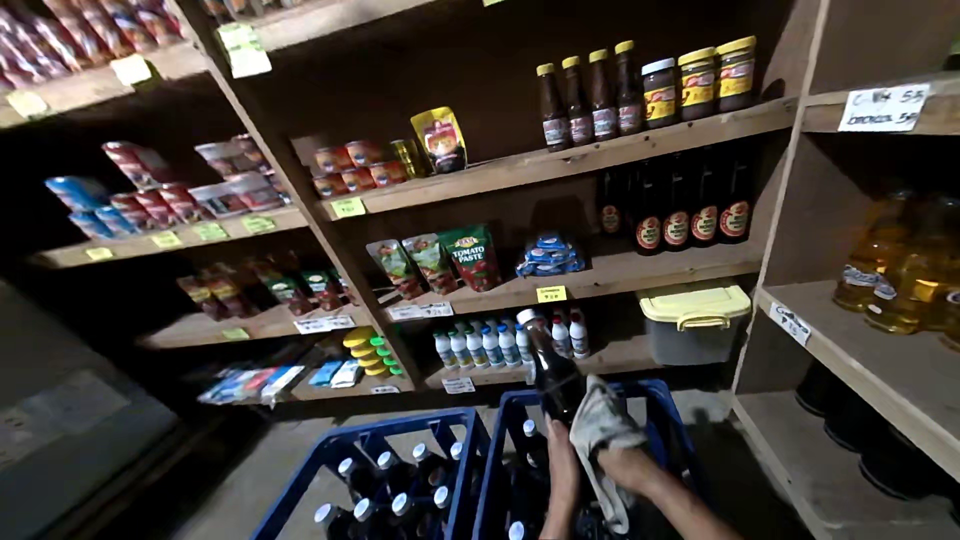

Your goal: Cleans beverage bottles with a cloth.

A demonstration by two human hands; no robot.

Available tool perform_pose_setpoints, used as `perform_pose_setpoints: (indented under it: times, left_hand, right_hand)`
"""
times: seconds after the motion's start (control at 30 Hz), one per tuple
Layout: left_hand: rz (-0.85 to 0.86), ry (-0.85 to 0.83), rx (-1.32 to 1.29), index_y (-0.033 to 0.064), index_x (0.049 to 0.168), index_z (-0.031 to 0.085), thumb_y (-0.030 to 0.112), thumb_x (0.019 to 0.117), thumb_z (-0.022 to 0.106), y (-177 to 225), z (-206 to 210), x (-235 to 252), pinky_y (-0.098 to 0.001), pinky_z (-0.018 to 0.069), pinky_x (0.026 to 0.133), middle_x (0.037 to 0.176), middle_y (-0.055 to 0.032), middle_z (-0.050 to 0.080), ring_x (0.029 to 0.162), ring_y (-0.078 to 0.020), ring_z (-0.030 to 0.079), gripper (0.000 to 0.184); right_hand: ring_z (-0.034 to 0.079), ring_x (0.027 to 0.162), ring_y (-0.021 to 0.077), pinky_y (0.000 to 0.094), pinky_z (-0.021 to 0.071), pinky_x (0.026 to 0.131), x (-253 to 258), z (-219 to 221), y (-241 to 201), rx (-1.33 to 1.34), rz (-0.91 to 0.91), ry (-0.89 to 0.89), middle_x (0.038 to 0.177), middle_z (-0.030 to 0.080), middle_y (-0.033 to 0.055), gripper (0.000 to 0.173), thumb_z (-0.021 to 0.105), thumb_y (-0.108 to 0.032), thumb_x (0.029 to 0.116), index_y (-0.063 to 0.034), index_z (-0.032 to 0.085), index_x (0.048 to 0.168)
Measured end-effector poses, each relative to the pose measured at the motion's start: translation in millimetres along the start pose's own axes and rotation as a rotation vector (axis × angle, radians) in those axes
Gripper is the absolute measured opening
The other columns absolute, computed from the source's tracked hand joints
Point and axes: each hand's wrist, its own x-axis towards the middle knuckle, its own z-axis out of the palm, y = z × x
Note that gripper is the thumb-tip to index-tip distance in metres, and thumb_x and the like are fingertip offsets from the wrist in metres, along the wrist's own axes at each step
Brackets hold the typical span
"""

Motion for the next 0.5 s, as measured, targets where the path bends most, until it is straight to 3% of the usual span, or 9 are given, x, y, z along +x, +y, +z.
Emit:
perform_pose_setpoints:
  times: [0.07, 0.1, 0.17, 0.23, 0.33, 0.4, 0.5]
  left_hand:
    - [-0.008, -0.151, -0.005, -0.0091, 0.157, 0.017, 0.029, 0.1099, 0.018, 1, -1, -6, -0.0386, 0.0362, 0.118, 0.155, -0.0293, 0.037, 0.141, -0.0245, 0.045, 0.061]
    - [-0.013, -0.208, -0.004, -0.0089, 0.157, 0.016, 0.029, 0.1058, 0.029, 1, -2, -7, -0.0401, 0.0382, 0.117, 0.154, -0.03, 0.038, 0.14, -0.026, 0.045, 0.065]
    - [-0.061, -0.285, -0.027, -0.0041, 0.16, 0.008, 0.029, 0.088, 0.063, 4, -5, -9, -0.0428, 0.0411, 0.114, 0.157, -0.0295, 0.034, 0.141, -0.0285, 0.045, 0.097]
    - [-0.058, -0.304, -0.019, -0.0008, 0.161, 0.005, 0.034, 0.0718, 0.084, 3, -7, -10, -0.0409, 0.0398, 0.116, 0.159, -0.027, 0.033, 0.143, -0.0273, 0.043, 0.124]
    - [0.004, -0.305, 0.062, 0.0022, 0.163, 0.003, 0.042, 0.0687, 0.088, -1, -12, -10, -0.0428, 0.0356, 0.12, 0.162, -0.0263, 0.029, 0.148, -0.0282, 0.037, 0.133]
    - [0.025, -0.326, 0.075, 0.0029, 0.163, 0.003, 0.043, 0.068, 0.088, 4, -21, -9, -0.0428, 0.0372, 0.119, 0.161, -0.0262, 0.031, 0.147, -0.0275, 0.039, 0.134]
    - [-0.004, -0.477, -0.057, -0.0017, 0.161, 0.005, 0.029, 0.0703, 0.085, 17, -38, -11, -0.0359, 0.0435, 0.113, 0.155, -0.0242, 0.04, 0.138, -0.0201, 0.05, 0.125]
  right_hand:
    - [0.055, 0.133, 0.0367, 0.052, 0.0385, 0.116, 20, -8, -16, 0.061, -0.007, 0.15, 0.136, 0.061, 0.0282, 0.044, 0.063, -0.019, 0.0998, 0.0079, 0.06, 0.134]
    - [0.055, 0.133, 0.0355, 0.0517, 0.0392, 0.115, 31, -15, -26, 0.091, -0.001, 0.201, 0.136, 0.061, 0.0268, 0.047, 0.068, -0.021, 0.0978, 0.0066, 0.06, 0.135]
    - [0.056, 0.132, 0.0347, 0.054, 0.0402, 0.114, 52, -31, -44, 0.086, 0.043, 0.225, 0.136, 0.062, 0.0241, 0.054, 0.073, -0.027, 0.0935, 0.0032, 0.06, 0.136]
    - [0.057, 0.129, 0.0341, 0.0546, 0.0418, 0.112, 70, -47, -62, 0.071, 0.048, 0.221, 0.134, 0.063, 0.0232, 0.054, 0.075, -0.027, 0.0923, 0.0023, 0.06, 0.135]
    - [0.056, 0.13, 0.0322, 0.0514, 0.0412, 0.112, 86, -60, -86, 0.066, 0.045, 0.23, 0.135, 0.061, 0.023, 0.052, 0.074, -0.019, 0.0932, 0.0032, 0.057, 0.137]
    - [0.055, 0.131, 0.0319, 0.0498, 0.0406, 0.113, 91, -63, -92, 0.09, 0.001, 0.265, 0.136, 0.061, 0.0237, 0.046, 0.068, -0.015, 0.0971, 0.004, 0.057, 0.138]
    - [0.056, 0.13, 0.0272, 0.0422, 0.0416, 0.113, 97, -65, -90, 0.26, -0.142, 0.374, 0.138, 0.059, 0.0241, 0.04, 0.059, -0.008, 0.1019, 0.007, 0.054, 0.139]
